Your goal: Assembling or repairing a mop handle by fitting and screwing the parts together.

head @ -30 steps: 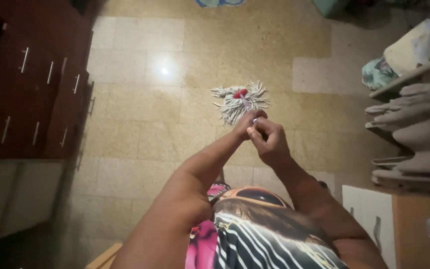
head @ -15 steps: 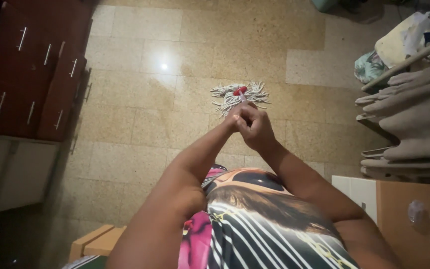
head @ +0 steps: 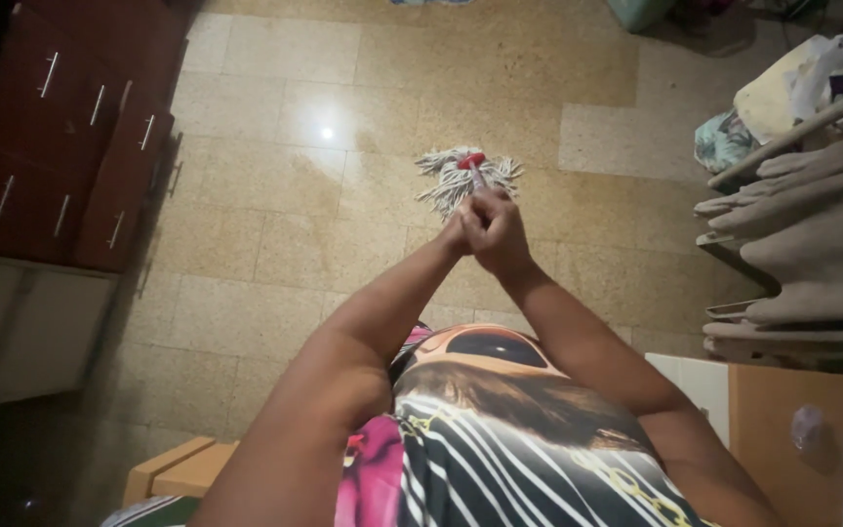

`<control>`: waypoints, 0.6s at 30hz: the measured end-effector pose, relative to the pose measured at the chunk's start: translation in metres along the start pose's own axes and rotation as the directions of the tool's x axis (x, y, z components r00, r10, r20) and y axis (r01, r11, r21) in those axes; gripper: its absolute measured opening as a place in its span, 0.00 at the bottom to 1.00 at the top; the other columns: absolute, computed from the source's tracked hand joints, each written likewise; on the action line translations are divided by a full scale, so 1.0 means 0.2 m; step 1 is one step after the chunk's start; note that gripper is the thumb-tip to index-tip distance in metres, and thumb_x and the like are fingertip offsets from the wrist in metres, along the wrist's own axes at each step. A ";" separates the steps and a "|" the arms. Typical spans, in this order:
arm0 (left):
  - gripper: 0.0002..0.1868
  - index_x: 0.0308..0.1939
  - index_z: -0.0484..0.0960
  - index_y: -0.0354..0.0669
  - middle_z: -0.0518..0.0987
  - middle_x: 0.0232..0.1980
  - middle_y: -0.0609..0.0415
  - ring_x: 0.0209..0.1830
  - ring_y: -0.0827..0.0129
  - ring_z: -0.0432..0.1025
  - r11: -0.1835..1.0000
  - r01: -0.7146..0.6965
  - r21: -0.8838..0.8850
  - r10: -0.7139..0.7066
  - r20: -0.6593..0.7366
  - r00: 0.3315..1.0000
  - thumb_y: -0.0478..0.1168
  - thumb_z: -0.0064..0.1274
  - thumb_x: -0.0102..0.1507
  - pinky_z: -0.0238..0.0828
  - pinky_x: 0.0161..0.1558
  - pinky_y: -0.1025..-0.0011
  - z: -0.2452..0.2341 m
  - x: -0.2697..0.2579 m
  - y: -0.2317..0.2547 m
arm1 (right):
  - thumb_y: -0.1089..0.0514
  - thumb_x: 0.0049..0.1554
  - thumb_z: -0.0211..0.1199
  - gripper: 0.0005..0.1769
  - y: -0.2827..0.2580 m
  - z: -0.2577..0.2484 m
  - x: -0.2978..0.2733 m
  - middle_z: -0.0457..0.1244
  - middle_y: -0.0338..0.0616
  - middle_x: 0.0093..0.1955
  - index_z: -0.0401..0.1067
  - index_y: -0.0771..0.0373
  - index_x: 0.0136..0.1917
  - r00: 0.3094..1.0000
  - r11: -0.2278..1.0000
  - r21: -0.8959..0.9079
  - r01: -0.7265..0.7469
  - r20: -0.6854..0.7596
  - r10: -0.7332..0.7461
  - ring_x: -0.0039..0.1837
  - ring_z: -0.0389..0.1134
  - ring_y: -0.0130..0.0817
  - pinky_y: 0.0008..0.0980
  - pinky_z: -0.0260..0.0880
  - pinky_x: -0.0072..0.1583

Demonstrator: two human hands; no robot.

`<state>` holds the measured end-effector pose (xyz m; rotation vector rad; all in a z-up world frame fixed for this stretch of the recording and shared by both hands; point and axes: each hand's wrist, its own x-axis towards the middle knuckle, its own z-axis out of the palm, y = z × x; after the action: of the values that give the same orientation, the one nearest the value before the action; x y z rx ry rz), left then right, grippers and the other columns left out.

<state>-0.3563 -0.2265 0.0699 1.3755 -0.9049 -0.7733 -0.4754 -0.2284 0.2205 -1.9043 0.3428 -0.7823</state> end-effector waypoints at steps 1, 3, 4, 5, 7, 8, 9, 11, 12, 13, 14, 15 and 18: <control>0.13 0.48 0.77 0.44 0.78 0.45 0.58 0.46 0.73 0.72 1.000 0.000 -0.024 0.000 -0.002 1.000 0.42 0.57 0.62 0.73 0.48 0.69 -0.01 0.02 0.00 | 0.60 0.58 0.60 0.09 0.02 -0.01 0.04 0.60 0.42 0.33 0.69 0.67 0.40 1.000 1.000 0.001 -0.003 0.000 0.003 0.38 0.62 0.25 0.31 0.64 0.42; 0.13 0.49 0.76 0.45 0.77 0.45 0.58 0.46 0.73 0.71 0.997 -0.005 -0.075 0.005 0.000 1.000 0.42 0.57 0.63 0.73 0.49 0.69 0.00 0.10 -0.01 | 0.59 0.59 0.60 0.11 0.06 -0.04 0.14 0.58 0.41 0.31 0.67 0.67 0.38 0.995 0.995 0.016 -0.094 -0.035 0.094 0.36 0.59 0.24 0.31 0.61 0.40; 0.13 0.49 0.76 0.45 0.77 0.45 0.58 0.47 0.72 0.71 0.995 -0.006 -0.099 0.005 -0.006 1.000 0.42 0.56 0.63 0.73 0.49 0.69 -0.05 0.12 -0.10 | 0.59 0.59 0.60 0.11 0.08 -0.06 0.19 0.58 0.41 0.31 0.67 0.67 0.38 0.995 0.995 0.017 -0.096 -0.031 0.096 0.36 0.59 0.24 0.31 0.61 0.40; 0.13 0.49 0.75 0.45 0.76 0.46 0.58 0.47 0.72 0.71 0.992 -0.007 -0.123 0.006 -0.011 1.000 0.42 0.56 0.63 0.73 0.49 0.68 -0.07 0.17 -0.18 | 0.60 0.59 0.60 0.12 0.10 -0.07 0.25 0.57 0.41 0.30 0.65 0.67 0.37 0.993 0.994 0.032 -0.105 -0.055 0.107 0.37 0.58 0.24 0.31 0.61 0.40; 0.13 0.50 0.75 0.45 0.76 0.46 0.59 0.47 0.72 0.70 0.989 -0.016 -0.144 0.013 -0.019 1.000 0.42 0.56 0.63 0.73 0.49 0.68 -0.07 0.33 -0.19 | 0.60 0.60 0.60 0.13 0.11 -0.08 0.37 0.56 0.41 0.30 0.64 0.67 0.36 0.991 0.993 0.046 -0.107 -0.079 0.110 0.37 0.56 0.23 0.31 0.60 0.40; 0.14 0.49 0.76 0.44 0.77 0.45 0.57 0.47 0.72 0.72 0.996 -0.055 0.068 0.054 0.012 0.998 0.43 0.57 0.62 0.73 0.48 0.68 -0.09 0.36 -0.12 | 0.60 0.60 0.60 0.13 0.11 -0.09 0.42 0.57 0.40 0.30 0.64 0.66 0.36 0.990 0.992 0.090 -0.093 -0.094 0.102 0.38 0.57 0.23 0.31 0.60 0.40; 0.15 0.48 0.76 0.43 0.79 0.45 0.56 0.47 0.71 0.73 0.956 -0.099 0.275 0.088 0.051 0.995 0.44 0.58 0.60 0.74 0.46 0.67 -0.10 0.39 -0.06 | 0.60 0.60 0.59 0.13 0.11 -0.10 0.47 0.58 0.39 0.31 0.63 0.66 0.36 0.990 0.988 0.133 -0.079 -0.109 0.093 0.38 0.57 0.22 0.30 0.61 0.41; 0.16 0.48 0.75 0.42 0.78 0.45 0.55 0.47 0.71 0.72 0.960 -0.120 0.252 0.111 0.050 0.993 0.45 0.59 0.60 0.74 0.47 0.67 -0.10 0.46 -0.11 | 0.60 0.60 0.59 0.12 0.14 -0.10 0.47 0.58 0.39 0.31 0.64 0.66 0.36 0.987 0.985 0.151 -0.087 -0.123 0.106 0.38 0.57 0.21 0.30 0.61 0.41; 0.18 0.48 0.74 0.41 0.77 0.45 0.54 0.46 0.70 0.71 0.961 -0.152 0.233 0.148 0.033 0.988 0.45 0.60 0.60 0.73 0.47 0.66 -0.13 0.53 -0.12 | 0.60 0.59 0.59 0.12 0.15 -0.10 0.51 0.58 0.39 0.31 0.64 0.66 0.36 0.987 0.983 0.168 -0.078 -0.126 0.100 0.38 0.57 0.21 0.30 0.61 0.41; 0.18 0.48 0.74 0.41 0.77 0.45 0.54 0.46 0.70 0.71 0.958 -0.168 0.233 0.164 0.037 0.986 0.45 0.60 0.60 0.73 0.47 0.66 -0.14 0.59 -0.13 | 0.60 0.59 0.59 0.12 0.16 -0.10 0.57 0.58 0.39 0.31 0.64 0.66 0.36 0.987 0.985 0.161 -0.064 -0.134 0.086 0.38 0.57 0.21 0.30 0.61 0.41; 0.18 0.49 0.76 0.41 0.78 0.47 0.53 0.49 0.70 0.72 0.952 -0.164 0.257 0.155 0.052 0.986 0.45 0.60 0.60 0.73 0.49 0.66 -0.16 0.58 -0.16 | 0.61 0.59 0.59 0.12 0.17 -0.09 0.58 0.57 0.39 0.31 0.63 0.66 0.36 0.988 0.990 0.132 -0.056 -0.138 0.074 0.38 0.57 0.22 0.30 0.60 0.41; 0.18 0.50 0.77 0.41 0.79 0.49 0.53 0.52 0.70 0.73 0.946 -0.159 0.282 0.146 0.067 0.987 0.45 0.60 0.60 0.72 0.51 0.66 -0.17 0.57 -0.19 | 0.61 0.59 0.59 0.12 0.19 -0.08 0.59 0.56 0.40 0.31 0.63 0.66 0.36 0.988 0.994 0.103 -0.048 -0.141 0.062 0.38 0.56 0.22 0.30 0.59 0.41; 0.16 0.46 0.77 0.39 0.80 0.46 0.51 0.48 0.69 0.72 0.994 -0.057 0.098 0.043 0.138 0.989 0.44 0.61 0.60 0.75 0.46 0.66 -0.18 0.68 -0.22 | 0.61 0.60 0.59 0.14 0.28 -0.08 0.61 0.53 0.43 0.30 0.61 0.67 0.36 0.985 0.998 0.037 -0.059 -0.161 0.064 0.38 0.54 0.24 0.32 0.57 0.40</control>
<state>-0.2582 -0.3320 0.0381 1.3963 -1.0945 -0.7995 -0.3878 -0.3329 0.2202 -1.7957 0.4848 -0.8986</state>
